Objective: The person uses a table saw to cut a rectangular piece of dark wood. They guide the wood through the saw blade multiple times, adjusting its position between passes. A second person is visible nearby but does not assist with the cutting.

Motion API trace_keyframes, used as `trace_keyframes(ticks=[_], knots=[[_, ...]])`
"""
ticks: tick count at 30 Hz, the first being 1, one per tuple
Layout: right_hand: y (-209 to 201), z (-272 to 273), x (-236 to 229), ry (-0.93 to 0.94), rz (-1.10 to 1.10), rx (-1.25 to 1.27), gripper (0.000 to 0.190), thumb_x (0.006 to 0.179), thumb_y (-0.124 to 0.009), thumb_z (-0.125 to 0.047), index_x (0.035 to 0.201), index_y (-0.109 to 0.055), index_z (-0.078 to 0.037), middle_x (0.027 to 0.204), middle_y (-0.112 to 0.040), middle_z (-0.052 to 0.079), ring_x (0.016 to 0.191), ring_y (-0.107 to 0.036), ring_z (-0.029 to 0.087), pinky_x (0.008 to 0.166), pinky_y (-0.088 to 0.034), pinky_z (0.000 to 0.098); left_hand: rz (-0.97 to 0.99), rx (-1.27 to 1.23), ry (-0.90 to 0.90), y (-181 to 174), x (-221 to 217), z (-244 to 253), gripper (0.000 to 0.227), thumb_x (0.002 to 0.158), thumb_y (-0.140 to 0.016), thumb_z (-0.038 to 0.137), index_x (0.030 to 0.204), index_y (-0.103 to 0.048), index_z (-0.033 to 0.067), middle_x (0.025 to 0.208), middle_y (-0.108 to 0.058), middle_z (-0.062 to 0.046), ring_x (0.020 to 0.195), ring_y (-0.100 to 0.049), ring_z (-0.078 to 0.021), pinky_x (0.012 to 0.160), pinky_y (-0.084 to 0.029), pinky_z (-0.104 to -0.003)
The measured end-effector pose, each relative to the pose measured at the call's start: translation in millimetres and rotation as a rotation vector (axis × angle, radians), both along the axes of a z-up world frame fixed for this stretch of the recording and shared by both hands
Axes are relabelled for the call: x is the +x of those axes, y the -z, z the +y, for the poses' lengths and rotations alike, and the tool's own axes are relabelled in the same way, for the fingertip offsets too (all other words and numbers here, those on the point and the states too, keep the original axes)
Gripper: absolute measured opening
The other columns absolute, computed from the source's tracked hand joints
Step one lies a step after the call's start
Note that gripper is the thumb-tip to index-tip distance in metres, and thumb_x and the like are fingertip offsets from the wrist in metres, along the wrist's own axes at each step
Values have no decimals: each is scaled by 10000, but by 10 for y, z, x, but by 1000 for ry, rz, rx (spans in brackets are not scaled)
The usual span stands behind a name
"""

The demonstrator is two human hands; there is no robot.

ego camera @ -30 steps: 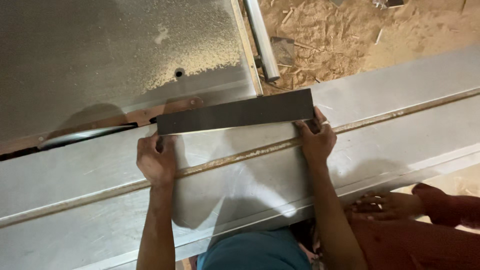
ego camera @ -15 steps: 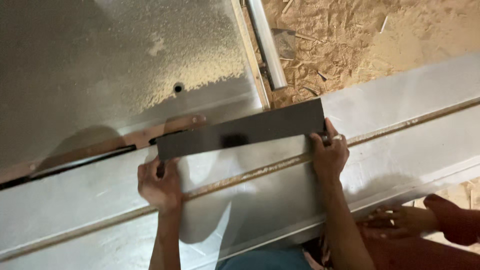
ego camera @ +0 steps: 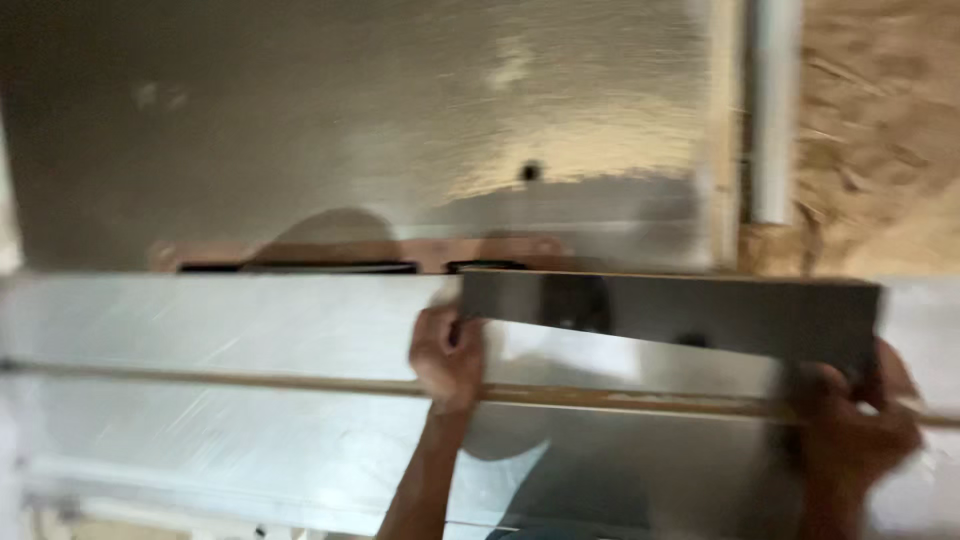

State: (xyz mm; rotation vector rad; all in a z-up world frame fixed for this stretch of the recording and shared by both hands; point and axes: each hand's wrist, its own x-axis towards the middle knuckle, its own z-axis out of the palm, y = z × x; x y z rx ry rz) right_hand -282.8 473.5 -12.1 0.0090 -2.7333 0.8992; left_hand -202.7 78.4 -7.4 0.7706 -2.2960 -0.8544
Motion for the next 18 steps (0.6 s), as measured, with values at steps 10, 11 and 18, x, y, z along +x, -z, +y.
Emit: trace_keyframes(ticks=[10,11,18], knots=[[74,59,67,3,-5,-35,486,905,-745,173,1382,-678,106,1076,-742,205,922,-730,238,867,-575,321,-78,20,35,-137,2,-66,395,737,-892,114,1111,-769,86,902,-699,-58,725,-666,-177,621,-564,-327],[92,59,71,15,-29,-116,493,912,-723,151,1397,-667,78,1117,-748,180,955,-736,212,884,-584,305,-74,35,26,-124,12,-84,386,736,-891,108,1103,-772,85,896,-699,-61,720,-666,-178,625,-564,-330],[86,-100,-2,136,-3,52,458,920,-847,-56,1359,-716,-41,1083,-743,142,905,-677,231,857,-558,392,-17,46,9,-78,91,-165,218,782,-840,43,966,-724,25,884,-683,-99,736,-621,-220,644,-518,-331]])
